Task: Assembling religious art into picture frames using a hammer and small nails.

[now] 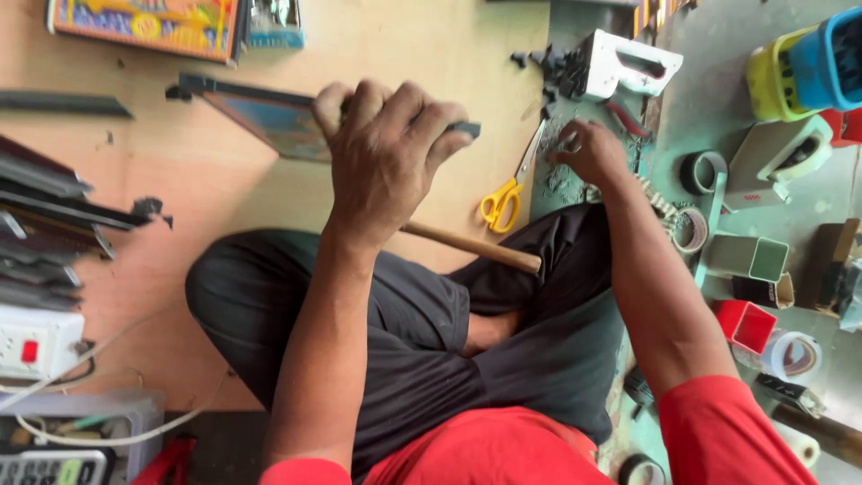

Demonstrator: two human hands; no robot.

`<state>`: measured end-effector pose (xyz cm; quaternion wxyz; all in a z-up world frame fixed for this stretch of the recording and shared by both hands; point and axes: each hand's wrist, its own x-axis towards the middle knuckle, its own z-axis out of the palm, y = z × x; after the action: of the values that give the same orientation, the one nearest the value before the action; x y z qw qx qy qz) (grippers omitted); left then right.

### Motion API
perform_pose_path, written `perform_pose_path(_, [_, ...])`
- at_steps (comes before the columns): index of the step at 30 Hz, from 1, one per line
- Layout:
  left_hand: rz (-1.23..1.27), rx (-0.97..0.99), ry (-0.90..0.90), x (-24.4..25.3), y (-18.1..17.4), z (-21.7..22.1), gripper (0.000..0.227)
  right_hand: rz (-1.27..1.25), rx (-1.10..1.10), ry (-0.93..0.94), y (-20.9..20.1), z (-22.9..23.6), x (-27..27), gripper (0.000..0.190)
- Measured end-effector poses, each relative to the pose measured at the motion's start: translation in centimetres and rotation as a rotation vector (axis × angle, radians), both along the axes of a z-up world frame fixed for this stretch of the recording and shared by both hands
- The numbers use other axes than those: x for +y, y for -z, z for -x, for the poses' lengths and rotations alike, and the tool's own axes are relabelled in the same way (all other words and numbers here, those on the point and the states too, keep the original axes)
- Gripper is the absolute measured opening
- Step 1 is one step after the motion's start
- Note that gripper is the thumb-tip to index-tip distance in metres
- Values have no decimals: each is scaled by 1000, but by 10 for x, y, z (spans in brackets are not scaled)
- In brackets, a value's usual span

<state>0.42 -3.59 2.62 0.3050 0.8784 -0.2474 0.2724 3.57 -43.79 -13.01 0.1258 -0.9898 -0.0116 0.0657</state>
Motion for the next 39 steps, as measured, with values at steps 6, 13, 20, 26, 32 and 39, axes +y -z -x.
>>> perform_pose_path(6, [-4, 5, -10, 1, -1, 4, 23, -124, 271, 176, 27, 0, -19, 15])
perform_pose_path(13, [31, -25, -9, -10, 27, -4, 21, -365, 75, 217, 4, 12, -15, 13])
perform_pose_path(20, [66, -28, 35, -13, 10, 7, 20, -175, -58, 244, -12, 17, -4, 13])
perform_pose_path(26, [81, -16, 29, -10, 2, 4, 35, -234, -267, 232, -40, 31, 24, 13])
perform_pose_path(32, [51, 67, 6, -14, -3, 5, 49, -684, -490, -5, -154, 60, 131, 5])
perform_pose_path(39, [161, -20, 45, -13, 1, 4, 37, -768, -371, -138, -209, 62, 186, 9])
